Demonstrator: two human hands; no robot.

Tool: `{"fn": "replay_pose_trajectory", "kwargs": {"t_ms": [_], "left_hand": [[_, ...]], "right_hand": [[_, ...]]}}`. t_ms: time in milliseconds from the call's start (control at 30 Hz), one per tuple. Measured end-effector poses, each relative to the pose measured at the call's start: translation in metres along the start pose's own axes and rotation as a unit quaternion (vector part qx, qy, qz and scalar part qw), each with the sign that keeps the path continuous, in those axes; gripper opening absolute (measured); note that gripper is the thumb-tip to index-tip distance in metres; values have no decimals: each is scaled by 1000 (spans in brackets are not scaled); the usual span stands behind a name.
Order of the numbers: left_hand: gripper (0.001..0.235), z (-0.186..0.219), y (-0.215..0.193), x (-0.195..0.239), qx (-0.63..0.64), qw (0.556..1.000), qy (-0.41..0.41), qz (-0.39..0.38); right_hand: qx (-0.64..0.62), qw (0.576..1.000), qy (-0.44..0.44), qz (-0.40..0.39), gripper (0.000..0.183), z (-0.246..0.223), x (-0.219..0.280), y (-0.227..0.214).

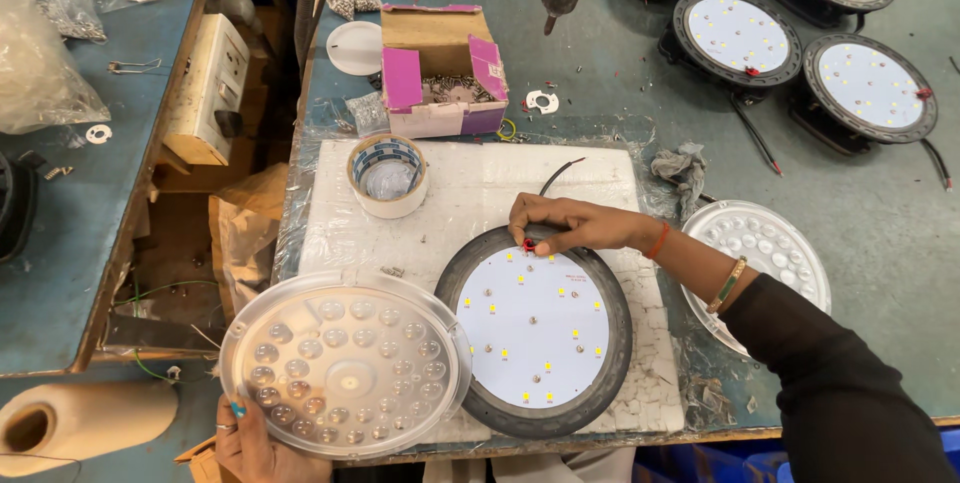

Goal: The person places a clear plastic cover over a circular LED light panel, then uses a green power drill to fasten screws around the perimeter. The finished unit is placed into a blue bin with other completed lights.

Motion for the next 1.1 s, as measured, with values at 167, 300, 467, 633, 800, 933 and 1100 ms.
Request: {"fn": "replay_pose_trajectory", "kwargs": {"t_ms": [167,300,467,633,800,933,1100], "left_hand": [[31,6,-17,-6,-215,975,-30,-54],[39,6,-6,-5,-650,640,244,-329],[36,2,-20,-6,-459,844,157,-227],[38,10,-5,-5,-486,820,148,-263],[34,-1,-17,-6,-71,993,-87,39],[36,-3,-18,-4,-65,996,-68,-2],[37,-2,-22,-4,-85,995,-44,19]], "right_hand": [[-24,999,-5,31,20,22,1,-1],[-101,986,30,127,26,23,14,10],[10,993,11,118,26,-6,16,6],[110,990,-15,90,39,-19,10,3],[-6,998,0,58,45,-7,13,5],[-15,999,16,31,36,-6,6,-5],[171,985,4,14,26,-26,-9,-27]]}}
Point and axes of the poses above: each hand's wrist, its own x-axis away from the middle knuckle, its own y-axis out of the palm, z = x × y, the point moved 4 cm from there along -x, towards the middle knuckle, and after that the axes turned 13 degrees about x, right-handed, at the moved point
